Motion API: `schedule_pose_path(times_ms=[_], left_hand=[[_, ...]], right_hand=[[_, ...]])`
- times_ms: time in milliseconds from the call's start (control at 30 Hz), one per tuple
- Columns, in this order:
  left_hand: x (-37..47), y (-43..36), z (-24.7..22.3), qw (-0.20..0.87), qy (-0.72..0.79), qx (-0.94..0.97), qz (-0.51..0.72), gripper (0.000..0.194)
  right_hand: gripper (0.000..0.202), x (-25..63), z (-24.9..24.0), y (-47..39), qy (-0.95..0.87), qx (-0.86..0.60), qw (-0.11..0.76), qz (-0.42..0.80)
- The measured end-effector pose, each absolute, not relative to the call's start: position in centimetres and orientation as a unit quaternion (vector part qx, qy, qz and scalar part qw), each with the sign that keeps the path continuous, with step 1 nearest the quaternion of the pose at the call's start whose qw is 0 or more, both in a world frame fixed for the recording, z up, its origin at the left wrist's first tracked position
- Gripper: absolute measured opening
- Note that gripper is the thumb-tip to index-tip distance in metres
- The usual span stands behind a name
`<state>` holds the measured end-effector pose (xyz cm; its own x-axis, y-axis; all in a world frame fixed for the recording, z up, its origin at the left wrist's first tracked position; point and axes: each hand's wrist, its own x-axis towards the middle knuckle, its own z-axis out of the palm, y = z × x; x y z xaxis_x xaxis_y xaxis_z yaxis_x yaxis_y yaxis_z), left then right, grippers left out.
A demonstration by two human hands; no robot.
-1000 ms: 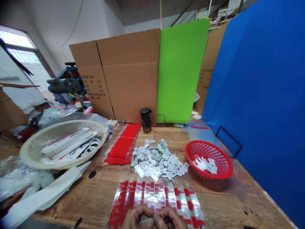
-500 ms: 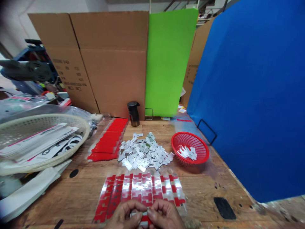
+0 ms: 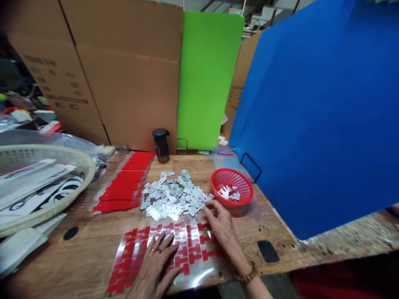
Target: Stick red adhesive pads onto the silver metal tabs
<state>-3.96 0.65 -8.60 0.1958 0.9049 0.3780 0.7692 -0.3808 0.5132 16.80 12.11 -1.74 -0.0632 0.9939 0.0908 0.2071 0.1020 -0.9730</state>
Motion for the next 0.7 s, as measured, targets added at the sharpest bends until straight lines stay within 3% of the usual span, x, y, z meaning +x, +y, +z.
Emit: schedule_pose_path(times_ms=[100,200,467,700], left_hand=[[-4.0,0.6,-9.0,0.06,0.539,0.782,0.307,0.043],[-4.1,0.6,-8.8,0.035,0.539,0.788,0.297,0.042],[-3.9,0.8,-9.1,-0.034,0.534,0.794,0.288,0.041],[-3.8,0.7,-9.1,0.028,0.553,0.781,0.289,0.04]], right_hand=[[0.022,16.5,-3.7,13.0,-0.742,-0.507,0.392,0.197],[0.03,16.9,-5.9,14.1,-0.788,-0.498,0.352,0.078],[0.033,17.1,-8.1,16.0,-0.78,-0.528,0.321,0.097],[0.021,16.8,-4.9,15.9,-0.744,-0.533,0.343,0.214]])
